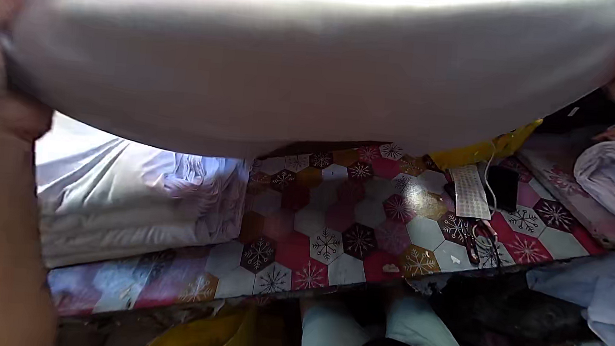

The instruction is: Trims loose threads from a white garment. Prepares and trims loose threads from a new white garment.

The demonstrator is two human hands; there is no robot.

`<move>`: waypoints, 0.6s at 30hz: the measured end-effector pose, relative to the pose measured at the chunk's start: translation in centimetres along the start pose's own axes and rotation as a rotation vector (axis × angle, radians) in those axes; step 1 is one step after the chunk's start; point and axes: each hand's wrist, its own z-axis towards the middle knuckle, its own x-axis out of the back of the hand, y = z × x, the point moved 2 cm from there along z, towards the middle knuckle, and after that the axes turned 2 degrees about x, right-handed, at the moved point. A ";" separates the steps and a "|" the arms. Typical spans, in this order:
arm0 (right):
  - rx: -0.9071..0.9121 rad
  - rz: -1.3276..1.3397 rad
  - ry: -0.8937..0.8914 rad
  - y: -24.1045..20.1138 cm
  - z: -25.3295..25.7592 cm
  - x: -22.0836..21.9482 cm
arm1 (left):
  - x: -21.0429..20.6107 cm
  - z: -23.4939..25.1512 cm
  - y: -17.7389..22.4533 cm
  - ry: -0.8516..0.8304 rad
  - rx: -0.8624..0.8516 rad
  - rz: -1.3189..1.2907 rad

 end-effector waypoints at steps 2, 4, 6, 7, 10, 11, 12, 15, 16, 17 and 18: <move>-0.131 -0.183 -0.003 2.1 -4.8 -1.1 | -1.1 -4.1 -2.4 0.107 0.184 0.193; -0.291 -0.319 -0.079 7.5 -9.4 -0.4 | -2.1 -9.5 -6.4 0.132 0.401 0.459; -0.423 -0.497 -0.193 16.0 -14.7 1.8 | -1.9 -15.1 -12.9 -0.022 0.549 0.682; -0.525 -0.587 -0.256 20.5 -17.7 3.0 | -1.3 -17.8 -17.7 -0.129 0.616 0.770; -0.705 -0.811 -0.355 28.4 -25.0 5.2 | 0.0 -25.8 -28.7 -0.297 0.772 0.859; -0.695 -0.862 -0.362 28.6 -25.8 5.3 | 0.1 -27.7 -29.9 -0.246 0.774 0.880; -0.682 -0.893 -0.358 28.2 -26.1 5.3 | 0.0 -29.2 -29.8 -0.135 0.742 0.895; -0.586 -0.949 -0.299 26.5 -27.2 5.3 | -1.5 -32.1 -26.4 0.141 0.427 0.917; -0.456 -1.029 -0.294 25.7 -27.5 4.6 | -3.0 -32.6 -25.4 0.121 0.300 0.928; -0.254 -1.091 -0.310 25.3 -27.9 3.5 | -5.1 -33.1 -24.8 0.025 0.182 0.935; -0.035 -1.121 -0.351 25.2 -28.6 2.1 | -7.6 -33.7 -24.9 -0.121 0.074 0.927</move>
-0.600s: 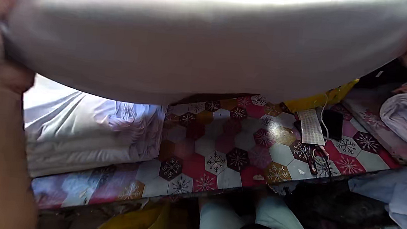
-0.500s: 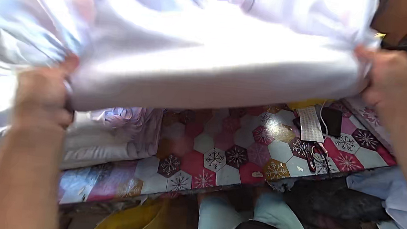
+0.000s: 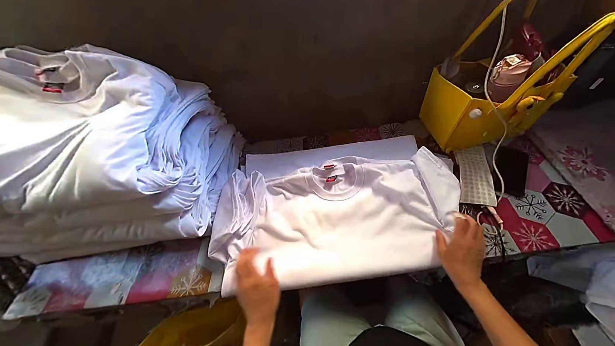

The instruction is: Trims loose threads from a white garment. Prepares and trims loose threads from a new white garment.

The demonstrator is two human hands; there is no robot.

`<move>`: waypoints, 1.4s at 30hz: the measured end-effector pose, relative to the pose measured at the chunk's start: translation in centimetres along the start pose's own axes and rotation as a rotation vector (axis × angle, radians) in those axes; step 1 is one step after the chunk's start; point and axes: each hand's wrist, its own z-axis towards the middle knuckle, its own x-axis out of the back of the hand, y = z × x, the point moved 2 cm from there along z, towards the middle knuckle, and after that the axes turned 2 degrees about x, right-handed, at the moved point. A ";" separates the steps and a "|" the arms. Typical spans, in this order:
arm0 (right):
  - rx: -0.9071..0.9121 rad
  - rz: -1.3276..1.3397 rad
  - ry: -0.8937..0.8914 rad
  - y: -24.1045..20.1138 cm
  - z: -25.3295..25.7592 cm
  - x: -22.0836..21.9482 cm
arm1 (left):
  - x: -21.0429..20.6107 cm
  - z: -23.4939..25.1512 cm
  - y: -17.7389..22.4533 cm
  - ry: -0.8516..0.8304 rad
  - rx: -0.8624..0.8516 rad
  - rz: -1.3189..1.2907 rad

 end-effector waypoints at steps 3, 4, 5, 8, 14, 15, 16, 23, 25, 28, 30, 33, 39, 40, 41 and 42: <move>0.513 0.084 -0.040 -4.5 -1.4 -5.3 | -6.7 -0.3 4.8 -0.464 -0.331 -0.086; 0.609 0.139 -0.159 -5.7 -1.9 -7.4 | -8.9 0.0 5.6 -0.570 -0.400 -0.076; 0.661 0.156 -0.283 -6.5 -2.2 -9.1 | -10.5 0.4 5.9 -0.620 -0.438 -0.022; 0.539 0.106 -0.332 -5.7 -0.5 -10.4 | -11.3 3.1 3.8 -0.481 -0.304 0.137; 0.067 0.136 0.177 1.3 8.3 -1.3 | -8.5 5.8 -3.1 -0.158 -0.005 0.274; -0.076 0.238 0.138 2.8 10.1 -0.6 | -8.6 5.7 -3.1 -0.146 0.002 0.267; -0.209 0.368 0.066 4.3 11.8 -0.5 | -8.7 5.7 -3.0 -0.136 0.004 0.257; 0.224 0.146 0.278 -0.7 11.0 -0.5 | -7.9 5.0 -1.2 -0.034 -0.080 0.058; 0.509 0.080 0.328 -4.4 8.5 -1.2 | -7.7 4.6 4.2 -0.086 -0.134 -0.186; 0.747 0.053 0.285 -8.0 4.9 -3.2 | -9.3 4.9 13.8 -0.497 0.039 -0.580; 0.818 0.010 0.259 -8.7 3.6 -4.4 | -11.8 6.1 17.8 -0.661 0.111 -0.634; 0.787 -0.086 0.149 -8.3 2.2 -4.6 | -15.0 8.3 18.9 -0.637 0.106 -0.464; 0.682 0.012 -0.201 -6.8 -1.2 -0.7 | -15.8 8.9 14.7 -0.247 0.239 -0.574; 0.723 0.154 -0.234 -6.6 -1.2 -0.4 | -15.9 8.5 13.9 -0.224 0.271 -0.560; 0.711 0.269 -0.211 -6.4 -0.6 -0.2 | -15.8 8.1 13.3 -0.218 0.292 -0.527; 0.642 0.329 -0.143 -5.8 0.9 -0.1 | -15.5 7.8 13.1 -0.213 0.279 -0.488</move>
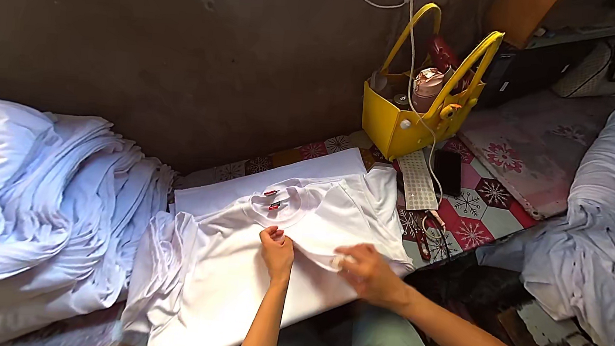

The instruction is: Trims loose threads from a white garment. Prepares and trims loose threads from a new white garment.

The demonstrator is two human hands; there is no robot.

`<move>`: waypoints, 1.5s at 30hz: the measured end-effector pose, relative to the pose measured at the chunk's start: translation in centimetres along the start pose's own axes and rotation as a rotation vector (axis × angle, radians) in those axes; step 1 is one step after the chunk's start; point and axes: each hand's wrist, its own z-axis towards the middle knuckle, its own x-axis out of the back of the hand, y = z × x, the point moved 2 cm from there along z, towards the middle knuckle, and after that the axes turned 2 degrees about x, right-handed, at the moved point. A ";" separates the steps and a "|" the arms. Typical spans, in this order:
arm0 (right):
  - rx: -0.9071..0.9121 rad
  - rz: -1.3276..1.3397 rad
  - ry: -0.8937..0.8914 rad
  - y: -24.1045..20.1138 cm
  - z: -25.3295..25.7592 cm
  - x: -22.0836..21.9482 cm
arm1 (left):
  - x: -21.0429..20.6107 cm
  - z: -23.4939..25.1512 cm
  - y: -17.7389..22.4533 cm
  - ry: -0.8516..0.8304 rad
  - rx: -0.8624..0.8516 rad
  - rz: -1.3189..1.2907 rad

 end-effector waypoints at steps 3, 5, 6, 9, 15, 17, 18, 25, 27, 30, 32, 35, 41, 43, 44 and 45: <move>-0.438 -0.036 0.117 7.7 3.8 3.0 | 0.8 -2.5 0.2 -0.049 -0.396 0.128; -0.655 -0.064 0.138 14.0 6.0 4.4 | 0.6 -5.0 0.3 -0.198 -0.702 0.175; -0.707 -0.074 0.105 16.6 6.8 4.8 | 0.4 -6.5 0.0 -0.304 -0.791 0.208; -0.704 -0.108 -0.191 21.4 9.1 5.9 | -0.5 -9.4 -2.4 -0.482 -0.906 0.242; -0.090 -0.363 -0.283 14.7 12.0 8.1 | -0.1 -8.6 -2.6 -0.333 -0.800 0.078; 0.068 -0.384 -0.266 10.5 11.7 7.1 | -0.1 -6.2 1.7 -0.275 -0.741 0.021; 0.127 -0.387 -0.254 8.6 11.2 6.1 | -0.2 -4.7 4.6 -0.296 -0.668 -0.001; 0.383 -0.489 -0.044 3.7 8.6 -0.3 | -6.8 4.2 12.7 -0.755 -0.024 0.094; 0.372 -0.385 0.077 4.1 8.0 0.0 | -7.0 4.3 12.5 -0.666 -0.213 0.140; 0.063 -0.154 0.257 5.8 8.4 3.3 | -4.9 3.1 13.5 -0.473 -0.547 0.104; -0.058 -0.010 0.185 7.4 9.0 5.1 | -3.9 2.5 13.8 -0.409 -0.804 0.057; -0.003 0.135 0.140 8.1 9.4 6.0 | -2.9 1.7 15.5 -0.420 -1.079 0.016; 0.102 -0.068 0.233 9.4 5.8 7.6 | -1.8 2.0 16.7 -0.472 -1.041 -0.085; 0.078 -0.152 0.228 9.9 3.7 7.9 | -1.6 2.3 16.6 -0.483 -0.999 -0.128; 0.049 -0.182 0.232 10.0 2.7 8.2 | -1.5 2.4 16.5 -0.488 -0.980 -0.144; 0.019 -0.201 0.241 10.1 1.9 8.5 | -1.3 2.5 16.5 -0.494 -0.966 -0.160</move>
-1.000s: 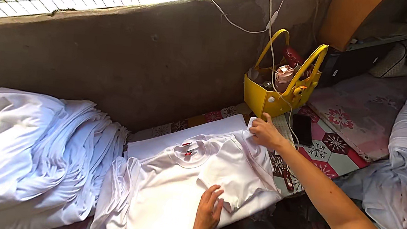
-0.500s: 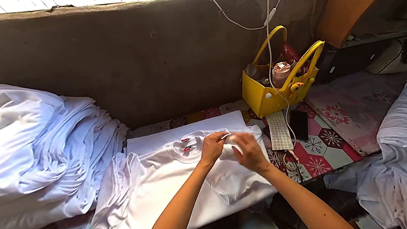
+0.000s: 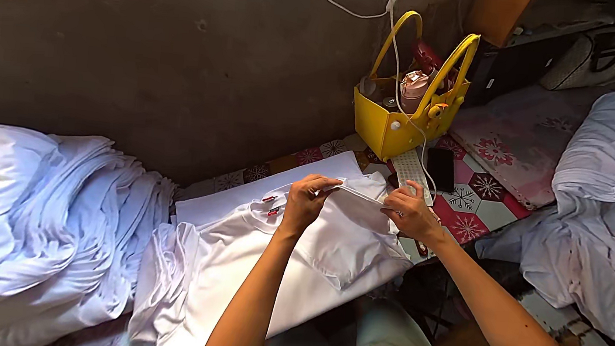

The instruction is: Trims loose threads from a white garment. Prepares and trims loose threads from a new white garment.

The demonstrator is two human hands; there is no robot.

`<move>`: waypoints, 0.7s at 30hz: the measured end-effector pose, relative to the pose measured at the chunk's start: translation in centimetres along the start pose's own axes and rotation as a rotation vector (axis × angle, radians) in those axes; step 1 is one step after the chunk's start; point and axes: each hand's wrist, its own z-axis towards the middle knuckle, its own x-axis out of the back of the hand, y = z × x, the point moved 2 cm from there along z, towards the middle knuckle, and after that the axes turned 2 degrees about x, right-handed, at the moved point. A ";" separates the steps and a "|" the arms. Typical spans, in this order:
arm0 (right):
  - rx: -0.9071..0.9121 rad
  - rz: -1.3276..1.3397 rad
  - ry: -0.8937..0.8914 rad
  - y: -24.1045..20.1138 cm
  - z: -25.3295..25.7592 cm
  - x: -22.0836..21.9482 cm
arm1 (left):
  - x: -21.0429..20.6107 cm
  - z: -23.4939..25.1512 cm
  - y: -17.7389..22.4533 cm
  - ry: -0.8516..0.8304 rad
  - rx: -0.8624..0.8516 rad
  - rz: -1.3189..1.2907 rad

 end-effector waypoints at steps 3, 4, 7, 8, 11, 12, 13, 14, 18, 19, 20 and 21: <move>-0.125 0.021 0.117 -1.3 -1.3 1.5 | 0.8 -0.4 0.0 -0.011 0.021 -0.068; -0.161 0.050 0.158 -2.5 -1.5 1.9 | 1.4 -0.9 0.0 -0.016 0.039 -0.085; -0.103 0.335 0.021 -7.9 -2.5 1.5 | 3.6 -4.6 -2.1 -0.048 0.134 -0.024; -0.046 0.439 -0.100 -9.3 -2.7 0.6 | 4.0 -6.6 -3.3 -0.101 0.187 0.048; -0.117 0.395 -0.253 -7.6 -1.3 -2.2 | 3.6 -12.5 -4.8 -0.392 0.398 0.271; -0.244 0.297 -0.278 -5.0 -0.1 -2.9 | 3.1 -14.2 -4.8 -0.467 0.470 0.312; -0.379 0.196 -0.324 -1.9 1.2 -3.7 | 2.6 -15.5 -4.6 -0.508 0.533 0.335; -0.496 0.124 -0.385 1.4 2.3 -4.7 | 2.2 -16.6 -4.4 -0.502 0.570 0.339; -0.614 -0.027 -0.640 7.7 4.9 -7.3 | 1.1 -18.6 -3.9 -0.368 0.572 0.335; -0.567 -0.086 -0.671 7.4 5.5 -7.1 | 1.1 -18.8 -4.0 -0.362 0.575 0.329; -0.499 -0.138 -0.660 6.6 6.2 -6.6 | 1.2 -18.9 -4.0 -0.363 0.579 0.318; -0.409 -0.180 -0.601 5.5 6.6 -5.9 | 1.3 -18.8 -4.0 -0.362 0.575 0.307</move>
